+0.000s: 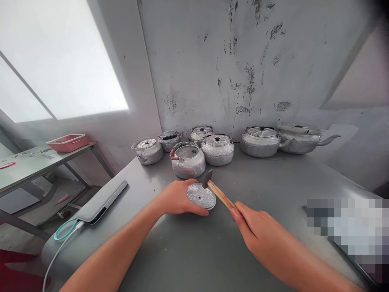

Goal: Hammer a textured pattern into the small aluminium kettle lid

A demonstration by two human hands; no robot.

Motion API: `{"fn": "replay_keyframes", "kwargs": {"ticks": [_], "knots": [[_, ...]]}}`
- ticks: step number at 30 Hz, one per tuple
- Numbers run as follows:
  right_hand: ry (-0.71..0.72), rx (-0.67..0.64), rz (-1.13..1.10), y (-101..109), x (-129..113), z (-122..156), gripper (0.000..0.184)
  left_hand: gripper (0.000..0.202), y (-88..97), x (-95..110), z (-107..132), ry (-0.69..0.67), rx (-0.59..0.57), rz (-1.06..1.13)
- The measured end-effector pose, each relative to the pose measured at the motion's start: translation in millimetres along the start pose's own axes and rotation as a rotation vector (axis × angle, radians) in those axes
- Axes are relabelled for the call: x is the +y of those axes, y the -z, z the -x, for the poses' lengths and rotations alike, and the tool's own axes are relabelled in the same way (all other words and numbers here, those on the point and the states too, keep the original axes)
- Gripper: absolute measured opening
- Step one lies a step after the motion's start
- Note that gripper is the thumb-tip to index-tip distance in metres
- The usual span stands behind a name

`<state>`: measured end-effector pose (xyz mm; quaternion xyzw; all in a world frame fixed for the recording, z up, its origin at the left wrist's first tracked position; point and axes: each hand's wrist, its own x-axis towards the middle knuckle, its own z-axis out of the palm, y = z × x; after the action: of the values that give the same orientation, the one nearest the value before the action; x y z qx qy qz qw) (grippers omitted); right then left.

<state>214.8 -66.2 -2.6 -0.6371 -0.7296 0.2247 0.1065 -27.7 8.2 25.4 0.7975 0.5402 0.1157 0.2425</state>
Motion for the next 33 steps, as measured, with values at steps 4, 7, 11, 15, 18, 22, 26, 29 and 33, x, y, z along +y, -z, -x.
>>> {"fn": "replay_keyframes", "kwargs": {"ticks": [4,7,11,15,18,22,26,29,33], "knots": [[0.003,-0.002,0.023,1,-1,0,0.044,0.089,-0.1,-1,1,-0.003,0.005,-0.02],[0.016,0.013,0.065,-1,-3,0,0.039,0.096,-1.1,-2,0,0.005,0.011,-0.037],[0.04,0.011,0.138,-3,-5,0,0.036,0.102,-2.1,-4,0,0.016,0.021,-0.073],[0.054,0.033,0.194,-3,-7,0,0.032,0.103,-2.4,-5,0,0.02,0.02,-0.084],[0.063,0.03,0.223,-2,-9,0,0.034,0.106,-2.2,-6,1,0.024,0.016,-0.09],[0.08,0.033,0.23,-1,-10,-1,0.034,0.102,-1.9,-6,0,0.024,0.015,-0.087],[0.087,0.04,0.248,-1,-9,-1,0.035,0.104,-2.2,-7,-1,0.019,-0.001,-0.084],[0.063,0.046,0.267,1,-10,-2,0.033,0.103,-2.5,-8,-1,0.012,0.007,-0.073],[0.052,0.035,0.286,4,-13,-2,0.035,0.098,-1.9,-6,0,0.008,0.002,-0.073]]}}
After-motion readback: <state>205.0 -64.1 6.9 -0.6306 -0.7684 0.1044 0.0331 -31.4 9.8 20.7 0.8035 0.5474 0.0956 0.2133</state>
